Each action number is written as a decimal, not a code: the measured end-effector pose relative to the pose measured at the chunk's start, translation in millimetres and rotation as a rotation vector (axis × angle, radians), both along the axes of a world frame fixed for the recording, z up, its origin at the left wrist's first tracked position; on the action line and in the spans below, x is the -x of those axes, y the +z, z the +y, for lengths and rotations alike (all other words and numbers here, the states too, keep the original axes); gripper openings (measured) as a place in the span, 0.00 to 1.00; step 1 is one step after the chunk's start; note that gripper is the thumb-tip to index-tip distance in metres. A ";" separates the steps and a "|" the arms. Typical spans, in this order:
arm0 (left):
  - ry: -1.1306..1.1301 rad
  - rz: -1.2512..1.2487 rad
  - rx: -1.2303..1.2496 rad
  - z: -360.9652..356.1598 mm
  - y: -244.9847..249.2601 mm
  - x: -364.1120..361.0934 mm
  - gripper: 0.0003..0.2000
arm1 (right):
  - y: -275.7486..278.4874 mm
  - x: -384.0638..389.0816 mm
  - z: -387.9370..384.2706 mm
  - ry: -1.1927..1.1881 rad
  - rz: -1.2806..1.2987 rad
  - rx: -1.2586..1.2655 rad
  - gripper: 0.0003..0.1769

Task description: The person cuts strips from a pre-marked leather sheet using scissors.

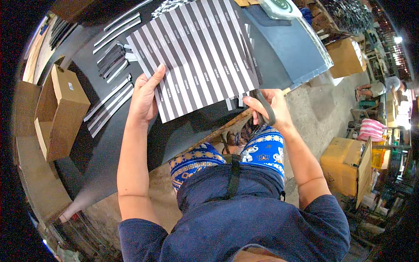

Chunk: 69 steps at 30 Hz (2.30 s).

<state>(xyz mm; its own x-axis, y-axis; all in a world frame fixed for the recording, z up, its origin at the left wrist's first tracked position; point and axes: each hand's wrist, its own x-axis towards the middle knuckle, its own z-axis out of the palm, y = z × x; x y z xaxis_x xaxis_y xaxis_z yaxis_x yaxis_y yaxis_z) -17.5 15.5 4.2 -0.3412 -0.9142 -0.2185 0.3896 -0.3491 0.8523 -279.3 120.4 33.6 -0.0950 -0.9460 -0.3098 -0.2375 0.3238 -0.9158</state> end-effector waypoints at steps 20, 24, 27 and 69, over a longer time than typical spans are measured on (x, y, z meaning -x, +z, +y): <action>0.029 0.013 -0.015 -1.3 -2.1 0.5 0.13 | 2.5 -1.9 -2.2 -0.051 -0.012 -0.066 0.21; 0.016 0.001 -0.022 -1.6 -2.1 -0.3 0.14 | -1.3 0.6 -2.9 -0.041 0.014 -0.059 0.20; 0.026 -0.010 -0.026 -1.3 -1.8 0.3 0.14 | -2.6 2.0 -2.7 -0.038 0.032 -0.065 0.21; 0.014 0.039 -0.064 -3.0 -4.0 -1.6 0.13 | -3.7 3.9 -4.6 -0.021 0.118 -0.043 0.23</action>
